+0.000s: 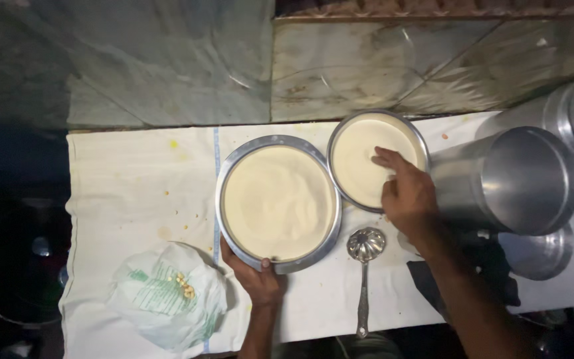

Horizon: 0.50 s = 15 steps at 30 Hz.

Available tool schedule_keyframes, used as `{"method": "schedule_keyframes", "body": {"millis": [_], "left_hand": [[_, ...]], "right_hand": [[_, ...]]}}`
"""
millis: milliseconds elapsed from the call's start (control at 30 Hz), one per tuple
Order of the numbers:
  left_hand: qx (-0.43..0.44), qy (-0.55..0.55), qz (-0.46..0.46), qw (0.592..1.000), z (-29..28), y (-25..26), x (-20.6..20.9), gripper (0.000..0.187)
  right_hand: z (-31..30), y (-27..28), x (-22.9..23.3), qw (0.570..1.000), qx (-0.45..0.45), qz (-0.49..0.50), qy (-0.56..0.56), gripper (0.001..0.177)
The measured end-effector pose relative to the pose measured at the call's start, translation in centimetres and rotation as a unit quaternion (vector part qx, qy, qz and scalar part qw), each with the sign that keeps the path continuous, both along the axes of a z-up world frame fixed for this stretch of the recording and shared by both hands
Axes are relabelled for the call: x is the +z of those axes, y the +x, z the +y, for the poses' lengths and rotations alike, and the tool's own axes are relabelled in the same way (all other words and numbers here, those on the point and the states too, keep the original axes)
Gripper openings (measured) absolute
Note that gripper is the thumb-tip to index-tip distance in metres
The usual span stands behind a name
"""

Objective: The person pours a white batter from a large metal container into two round metal pans, then uses a ladle to transfer batter between the pans and a smaller metal container. The person also wipes the large container with a dark cloth.

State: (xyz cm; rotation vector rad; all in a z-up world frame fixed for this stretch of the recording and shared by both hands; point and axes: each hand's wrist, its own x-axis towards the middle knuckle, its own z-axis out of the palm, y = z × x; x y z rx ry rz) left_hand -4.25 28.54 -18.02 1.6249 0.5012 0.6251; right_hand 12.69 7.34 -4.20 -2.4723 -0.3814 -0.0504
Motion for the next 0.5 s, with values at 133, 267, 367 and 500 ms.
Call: {"method": "schedule_keyframes", "body": {"millis": [133, 267, 367, 500], "left_hand": [[0.010, 0.031, 0.008, 0.999, 0.0, 0.1, 0.1, 0.100], [0.004, 0.033, -0.020, 0.999, -0.1, 0.2, 0.1, 0.096], [0.007, 0.048, -0.017, 0.999, 0.0, 0.0, 0.1, 0.093], [0.008, 0.045, -0.015, 0.999, 0.0, -0.1, 0.0, 0.092]], "right_hand": [[-0.7, 0.4, 2.3, 0.996, -0.051, -0.062, 0.035, 0.037], [-0.1, 0.9, 3.3, 0.994, -0.094, -0.061, -0.013, 0.025], [-0.1, 0.9, 3.2, 0.996, 0.019, -0.083, -0.026, 0.032], [-1.2, -0.3, 1.9, 0.990, 0.041, -0.132, -0.008, 0.032]]}}
